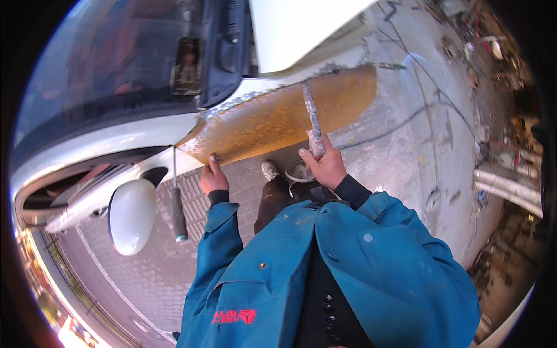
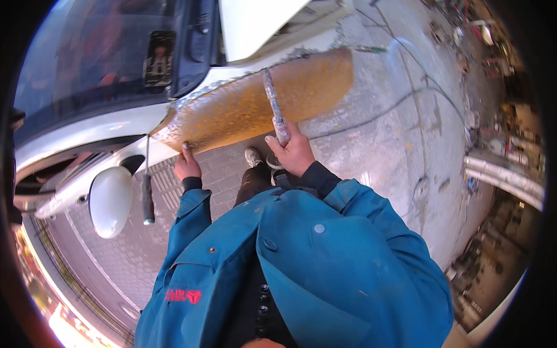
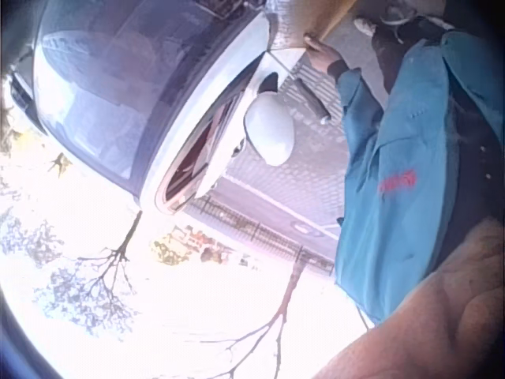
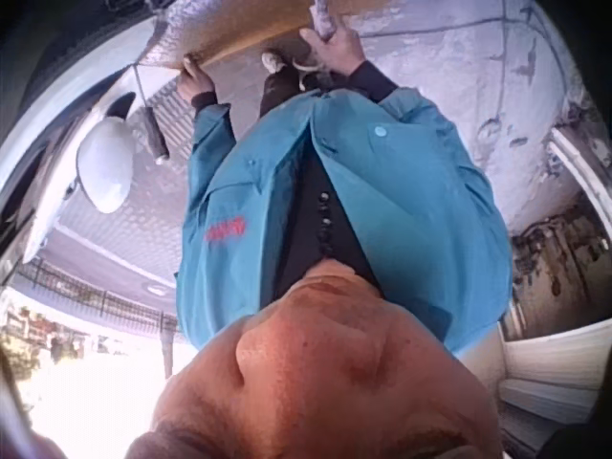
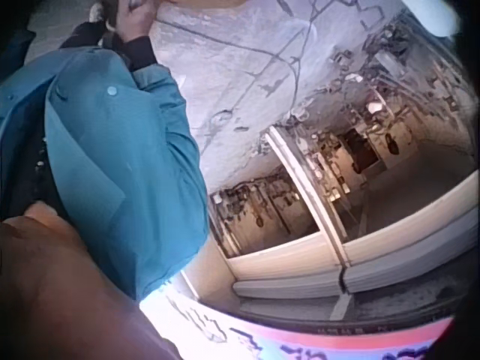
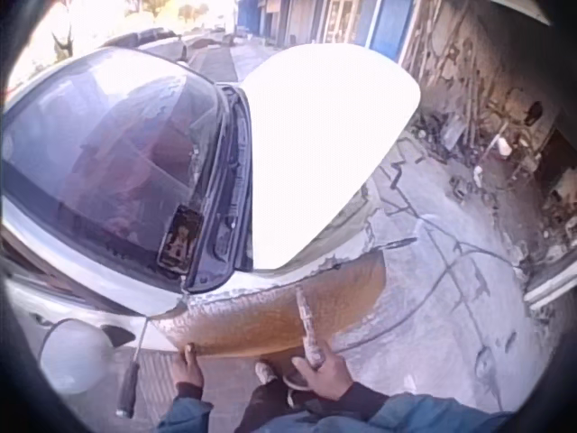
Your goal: The person repairs a damaged front fender on a white car. They use a screwdriver and pliers to remove fasteners, then weld the fender with a welding torch, and finally hammer the area to smooth the surface.
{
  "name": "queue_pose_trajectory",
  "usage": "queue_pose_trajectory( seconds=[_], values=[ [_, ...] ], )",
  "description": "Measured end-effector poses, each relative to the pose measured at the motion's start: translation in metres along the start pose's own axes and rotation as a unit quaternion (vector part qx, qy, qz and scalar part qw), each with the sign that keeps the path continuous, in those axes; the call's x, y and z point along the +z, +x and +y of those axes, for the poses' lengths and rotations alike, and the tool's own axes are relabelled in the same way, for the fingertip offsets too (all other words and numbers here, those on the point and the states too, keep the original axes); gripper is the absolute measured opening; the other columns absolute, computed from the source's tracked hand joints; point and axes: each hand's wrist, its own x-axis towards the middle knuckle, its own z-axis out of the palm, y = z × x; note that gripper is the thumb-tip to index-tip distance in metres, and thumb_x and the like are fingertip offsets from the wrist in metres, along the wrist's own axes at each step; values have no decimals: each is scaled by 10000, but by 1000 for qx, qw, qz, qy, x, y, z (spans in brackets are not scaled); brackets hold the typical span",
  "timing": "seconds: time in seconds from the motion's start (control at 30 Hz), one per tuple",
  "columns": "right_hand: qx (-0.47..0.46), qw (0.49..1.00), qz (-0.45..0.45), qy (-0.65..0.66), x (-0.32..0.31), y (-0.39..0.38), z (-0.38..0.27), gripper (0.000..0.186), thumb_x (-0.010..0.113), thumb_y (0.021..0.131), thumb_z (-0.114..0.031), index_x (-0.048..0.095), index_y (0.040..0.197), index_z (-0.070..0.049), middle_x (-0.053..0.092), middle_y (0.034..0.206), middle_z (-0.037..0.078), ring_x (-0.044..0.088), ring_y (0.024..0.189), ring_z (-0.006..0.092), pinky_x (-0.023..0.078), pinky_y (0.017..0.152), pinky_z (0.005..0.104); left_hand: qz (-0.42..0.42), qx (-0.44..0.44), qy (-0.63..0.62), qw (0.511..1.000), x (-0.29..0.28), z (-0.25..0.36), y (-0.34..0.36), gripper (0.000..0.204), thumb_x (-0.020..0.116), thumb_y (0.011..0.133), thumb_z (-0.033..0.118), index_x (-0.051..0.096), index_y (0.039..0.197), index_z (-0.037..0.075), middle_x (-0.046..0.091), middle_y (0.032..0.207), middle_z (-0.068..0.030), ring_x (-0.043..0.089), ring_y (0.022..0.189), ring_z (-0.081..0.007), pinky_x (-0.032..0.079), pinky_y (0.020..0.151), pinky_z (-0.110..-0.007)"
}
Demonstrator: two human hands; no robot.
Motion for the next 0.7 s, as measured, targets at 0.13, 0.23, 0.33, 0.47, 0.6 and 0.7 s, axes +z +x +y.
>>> queue_pose_trajectory(
  seconds=[0.13,0.23,0.33,0.47,0.6,0.7],
  values=[
    [142,958,122,216,-27,-42,97,467,731,1091,-163,520,1463,23,715,909,91,751,757,178,600,700,348,-6,12,49,999,-7,3,1,939,281,1122,791,850,1144,44,836,971,-188,775,1008,-437,573,901,-535],
    [260,880,211,336,-32,-70,152,348,710,1099,-146,537,1362,3,705,921,99,754,767,206,618,696,369,13,-44,61,997,-9,7,-23,856,373,1130,746,818,1238,22,834,1153,-193,756,1147,-422,561,1000,-499],
    [280,874,208,339,-34,-90,187,310,706,1103,-160,527,1303,-5,699,931,99,762,799,228,631,698,382,-14,75,-43,996,7,9,-80,630,668,1113,503,686,1395,-60,813,1261,-202,766,1158,-381,553,1073,-469],
    [213,884,187,371,-33,-97,214,344,739,1086,-241,558,1259,-6,709,892,99,740,732,197,595,643,363,-379,82,-199,900,51,29,-151,361,749,1103,252,699,1327,-26,786,1203,-156,747,1109,-221,586,999,-366],
    [164,944,74,277,-49,-114,217,483,759,1041,-394,569,1271,-14,724,1010,208,765,902,333,586,796,476,-608,84,-200,763,99,66,-238,575,763,1078,163,512,1563,-19,674,1469,-171,668,1332,-251,526,1152,-395],
    [62,961,47,264,-62,-136,215,621,734,1048,-450,557,1448,-10,737,1217,292,727,1135,479,564,993,509,-672,40,-186,715,138,80,-291,657,780,1046,112,458,1602,-22,587,1578,-174,593,1446,-258,489,1201,-425]
  ],
)
